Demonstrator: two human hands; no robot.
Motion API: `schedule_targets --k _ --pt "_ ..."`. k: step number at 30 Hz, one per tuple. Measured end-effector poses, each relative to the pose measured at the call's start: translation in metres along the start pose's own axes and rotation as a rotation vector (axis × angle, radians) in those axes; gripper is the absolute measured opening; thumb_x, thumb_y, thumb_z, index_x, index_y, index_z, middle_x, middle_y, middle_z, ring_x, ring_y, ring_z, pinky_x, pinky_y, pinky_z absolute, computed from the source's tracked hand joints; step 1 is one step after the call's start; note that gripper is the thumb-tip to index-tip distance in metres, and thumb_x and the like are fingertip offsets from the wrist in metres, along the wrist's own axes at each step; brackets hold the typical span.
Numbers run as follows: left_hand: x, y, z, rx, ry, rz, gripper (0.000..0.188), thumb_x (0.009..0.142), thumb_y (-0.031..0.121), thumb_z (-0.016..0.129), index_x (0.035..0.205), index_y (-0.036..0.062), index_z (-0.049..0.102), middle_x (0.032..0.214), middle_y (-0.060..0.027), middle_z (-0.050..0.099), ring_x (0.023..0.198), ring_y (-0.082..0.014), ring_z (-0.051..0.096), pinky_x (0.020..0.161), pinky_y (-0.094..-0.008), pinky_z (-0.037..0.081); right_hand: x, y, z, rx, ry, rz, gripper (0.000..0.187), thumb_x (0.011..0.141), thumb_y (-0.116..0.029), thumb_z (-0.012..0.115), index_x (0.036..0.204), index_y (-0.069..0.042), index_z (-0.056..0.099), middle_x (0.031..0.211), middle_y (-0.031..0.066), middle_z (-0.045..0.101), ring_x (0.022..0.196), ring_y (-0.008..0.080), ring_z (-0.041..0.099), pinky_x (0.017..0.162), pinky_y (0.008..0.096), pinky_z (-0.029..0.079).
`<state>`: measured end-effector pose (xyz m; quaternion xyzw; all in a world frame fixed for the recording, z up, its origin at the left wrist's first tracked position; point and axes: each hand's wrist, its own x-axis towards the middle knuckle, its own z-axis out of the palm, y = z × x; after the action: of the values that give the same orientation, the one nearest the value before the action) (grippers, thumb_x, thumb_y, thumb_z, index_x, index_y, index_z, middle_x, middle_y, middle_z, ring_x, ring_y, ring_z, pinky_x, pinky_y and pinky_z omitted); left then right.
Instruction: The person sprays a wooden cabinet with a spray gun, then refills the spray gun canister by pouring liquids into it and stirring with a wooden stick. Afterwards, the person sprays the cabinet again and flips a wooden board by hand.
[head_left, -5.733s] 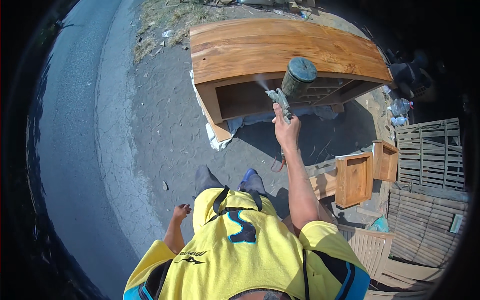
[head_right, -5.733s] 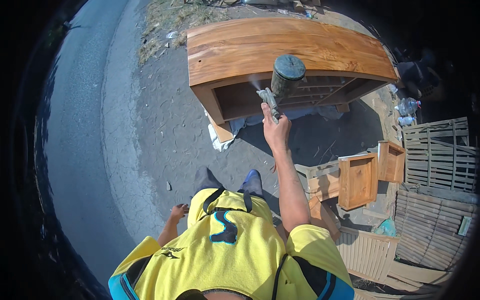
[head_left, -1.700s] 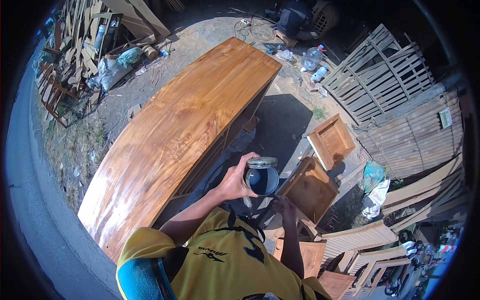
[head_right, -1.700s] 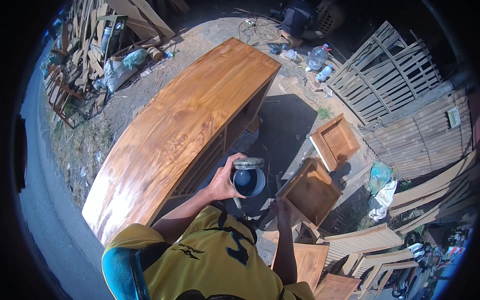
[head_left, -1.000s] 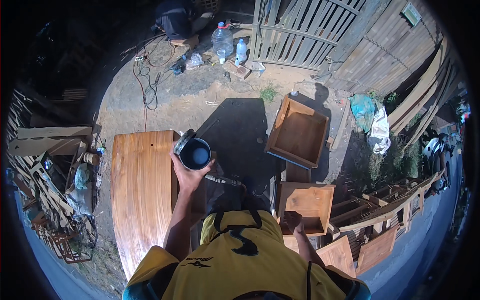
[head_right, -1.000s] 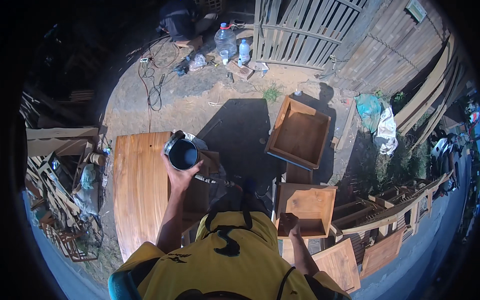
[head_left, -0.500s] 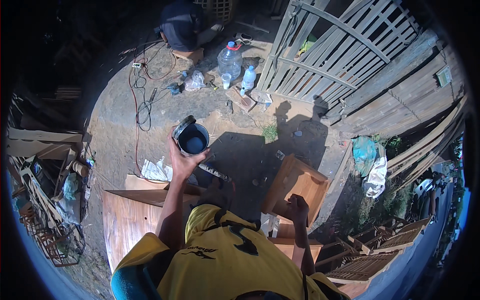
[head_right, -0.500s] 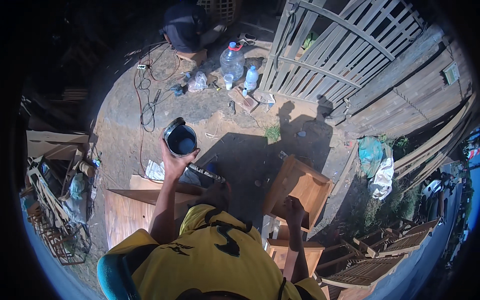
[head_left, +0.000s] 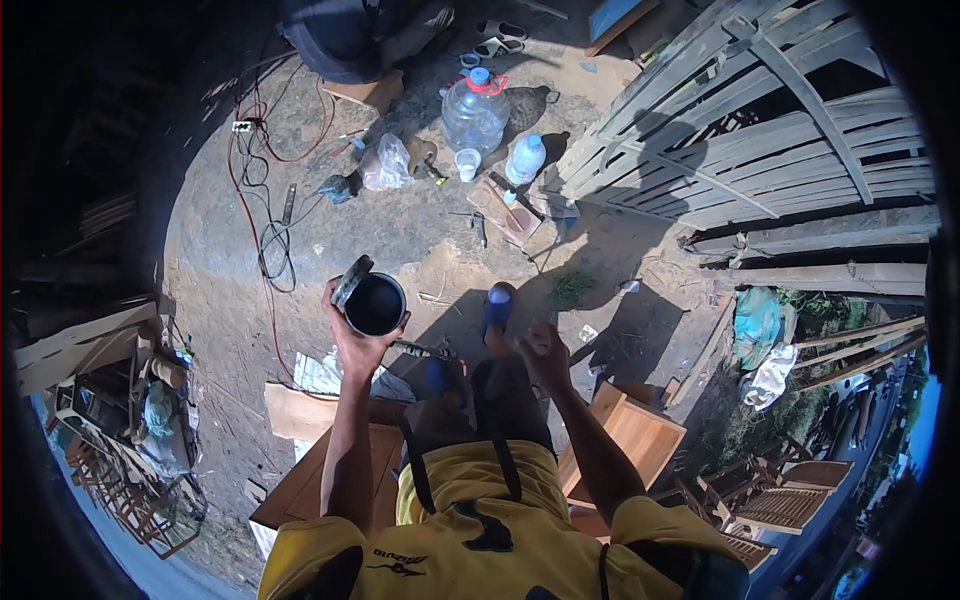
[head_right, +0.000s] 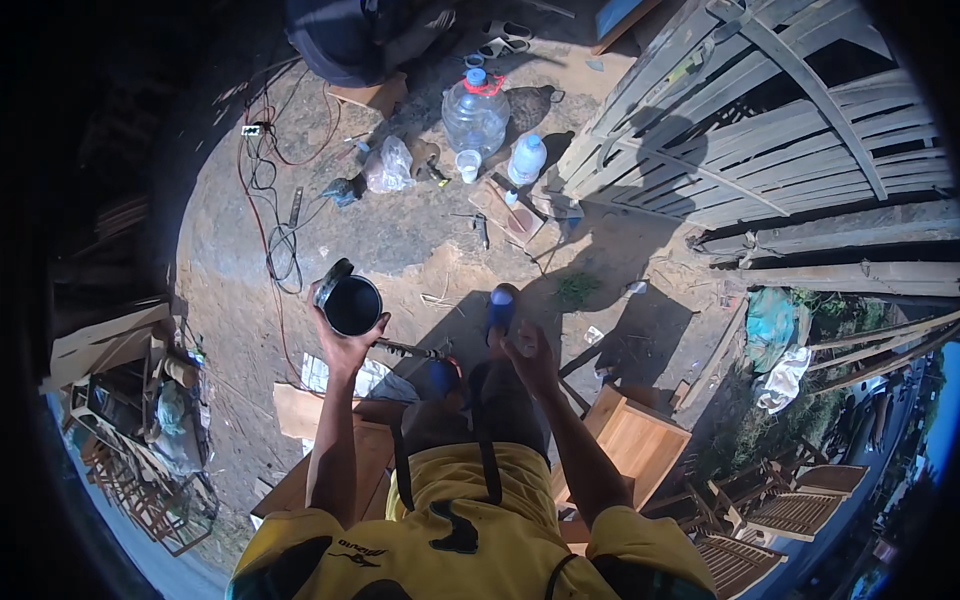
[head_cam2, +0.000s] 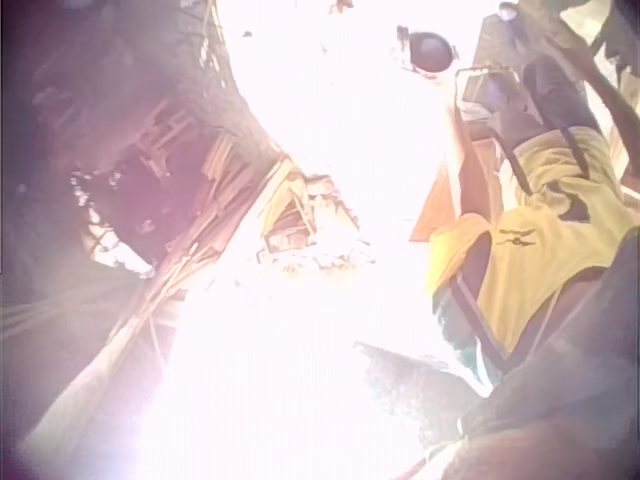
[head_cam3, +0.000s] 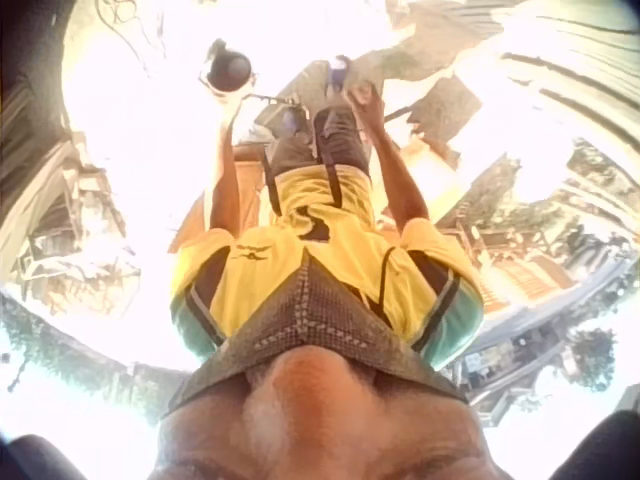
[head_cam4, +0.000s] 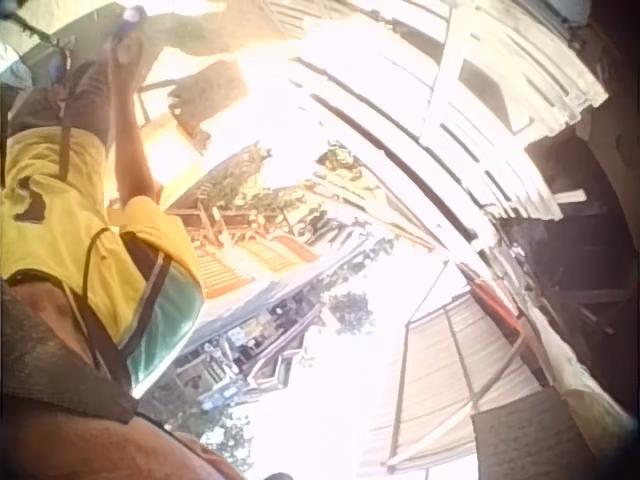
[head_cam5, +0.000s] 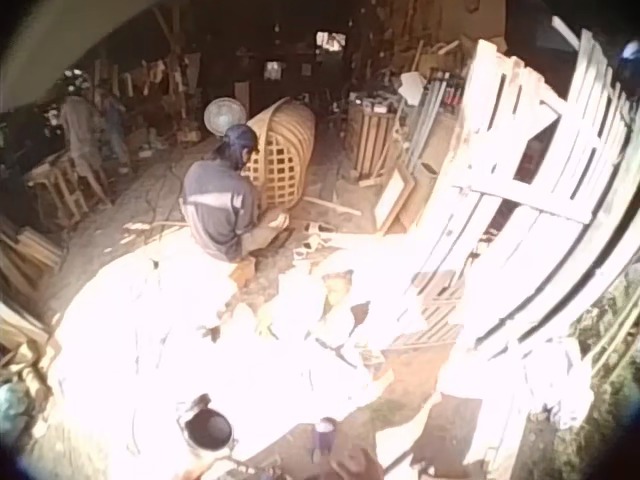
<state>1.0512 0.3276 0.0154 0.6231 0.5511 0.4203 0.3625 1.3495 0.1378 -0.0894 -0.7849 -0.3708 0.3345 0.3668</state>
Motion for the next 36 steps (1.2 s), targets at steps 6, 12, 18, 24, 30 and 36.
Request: schedule_targets --k 6,12,18,24,30,36 --pt "0.046 -0.128 0.073 -0.070 0.027 -0.156 0.127 0.061 0.022 0.103 0.156 0.0044 0.020 0.147 -0.0187 0.051 0.129 -0.0279 0.056 0.112 -0.0431 0.046 0.300 0.082 0.155 -0.219 -0.027 -0.270 0.094 0.082 -0.050 0.087 0.148 0.002 0.046 0.137 0.0290 0.059 0.126 0.0442 0.061 0.102 0.0504 0.053" --pt "0.072 -0.293 0.153 0.063 0.015 -0.140 0.133 0.060 0.023 0.103 0.159 0.0056 0.015 0.147 -0.0195 0.051 0.132 -0.0302 0.056 0.115 -0.0463 0.046 0.499 0.152 0.294 -0.237 0.056 -0.251 0.123 0.074 -0.064 0.086 0.158 0.005 0.029 0.156 0.0337 0.040 0.143 0.0486 0.042 0.117 0.0543 0.039" --pt "0.104 -0.400 0.210 -0.113 0.056 -0.182 0.136 0.060 0.025 0.104 0.159 0.0060 0.014 0.145 -0.0196 0.052 0.133 -0.0296 0.056 0.115 -0.0469 0.047 0.620 0.208 0.351 -0.178 0.222 -0.137 0.123 0.064 -0.065 0.091 0.152 0.000 0.034 0.142 0.0299 0.055 0.133 0.0461 0.054 0.110 0.0541 0.045" --pt "0.152 -0.445 0.226 -0.050 -0.011 0.047 0.132 0.059 0.028 0.106 0.157 0.0060 0.019 0.141 -0.0173 0.051 0.127 -0.0282 0.060 0.111 -0.0448 0.049 0.648 0.216 0.371 -0.016 0.361 -0.360 0.092 0.070 -0.043 0.097 0.137 0.003 0.056 0.128 0.0208 0.069 0.120 0.0390 0.067 0.100 0.0468 0.054" --pt "0.181 -0.460 0.234 -0.054 -0.082 0.047 0.127 0.061 0.026 0.104 0.156 0.0063 0.022 0.135 -0.0177 0.059 0.127 -0.0295 0.062 0.110 -0.0443 0.051 0.580 0.163 0.342 0.140 0.226 -0.702 0.065 0.077 -0.009 0.093 0.130 0.003 0.056 0.121 0.0148 0.070 0.113 0.0236 0.069 0.100 0.0391 0.054" --pt "0.190 -0.456 0.242 -0.095 -0.205 0.003 0.118 0.062 0.025 0.101 0.153 0.0095 0.027 0.129 -0.0190 0.069 0.122 -0.0313 0.069 0.107 -0.0441 0.055 0.485 0.110 0.269 0.064 -0.086 -0.775 0.069 0.071 -0.009 0.094 0.127 -0.002 0.054 0.113 0.0119 0.070 0.108 0.0228 0.070 0.093 0.0405 0.057"
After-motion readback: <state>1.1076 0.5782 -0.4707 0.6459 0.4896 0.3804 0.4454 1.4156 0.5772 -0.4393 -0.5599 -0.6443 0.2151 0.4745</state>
